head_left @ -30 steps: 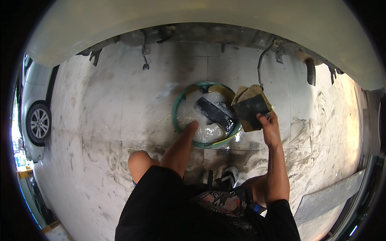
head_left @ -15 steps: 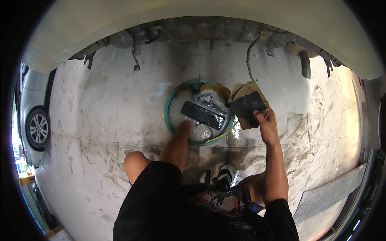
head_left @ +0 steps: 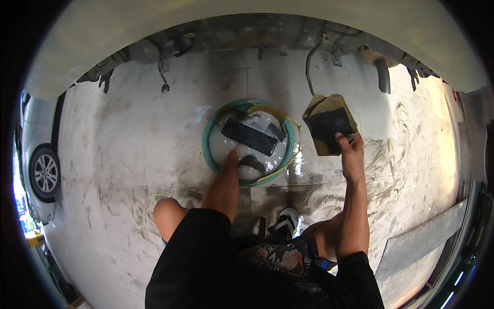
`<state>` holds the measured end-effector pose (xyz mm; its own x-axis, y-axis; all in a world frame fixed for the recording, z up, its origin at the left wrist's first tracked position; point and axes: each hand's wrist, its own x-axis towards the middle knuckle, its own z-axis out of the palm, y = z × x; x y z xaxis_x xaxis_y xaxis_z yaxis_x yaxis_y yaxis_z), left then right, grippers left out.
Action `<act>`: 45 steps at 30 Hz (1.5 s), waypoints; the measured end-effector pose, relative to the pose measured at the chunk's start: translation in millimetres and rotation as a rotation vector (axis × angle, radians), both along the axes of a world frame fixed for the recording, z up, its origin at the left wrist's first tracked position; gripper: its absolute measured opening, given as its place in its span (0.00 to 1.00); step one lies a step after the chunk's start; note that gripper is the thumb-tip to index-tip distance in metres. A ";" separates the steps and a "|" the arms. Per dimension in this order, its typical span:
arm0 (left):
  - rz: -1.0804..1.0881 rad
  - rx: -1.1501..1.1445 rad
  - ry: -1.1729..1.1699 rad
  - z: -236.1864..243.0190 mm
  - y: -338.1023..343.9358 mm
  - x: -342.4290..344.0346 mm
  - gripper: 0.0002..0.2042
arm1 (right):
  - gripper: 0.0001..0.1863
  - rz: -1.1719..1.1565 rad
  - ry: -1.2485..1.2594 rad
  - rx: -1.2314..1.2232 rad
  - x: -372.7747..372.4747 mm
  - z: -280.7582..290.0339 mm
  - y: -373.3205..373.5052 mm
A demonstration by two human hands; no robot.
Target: The person wets a sanding block and sandpaper in a bucket of water and then sands the lower portion of a car's rear hatch door.
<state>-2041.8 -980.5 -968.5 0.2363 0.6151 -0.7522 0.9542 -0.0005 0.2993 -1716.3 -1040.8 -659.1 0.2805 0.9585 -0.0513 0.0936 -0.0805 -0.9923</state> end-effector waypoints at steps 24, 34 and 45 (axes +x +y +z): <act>0.154 0.068 -0.263 -2.8 9.1 6.5 0.26 | 0.18 -0.005 -0.106 0.007 1.1 0.4 -3.5; 0.121 0.020 -0.114 -20.6 2.2 18.3 0.25 | 0.17 0.003 -0.080 -0.031 0.1 -1.4 3.0; 0.260 0.054 -0.173 -7.0 -6.4 10.5 0.24 | 0.17 0.034 -0.045 0.041 -4.9 -8.1 15.9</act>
<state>-2031.3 -986.9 -975.5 0.1875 0.7094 -0.6794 0.8592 0.2168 0.4635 -1721.2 -1024.9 -667.1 0.2487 0.9686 0.0002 0.1407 -0.0359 -0.9894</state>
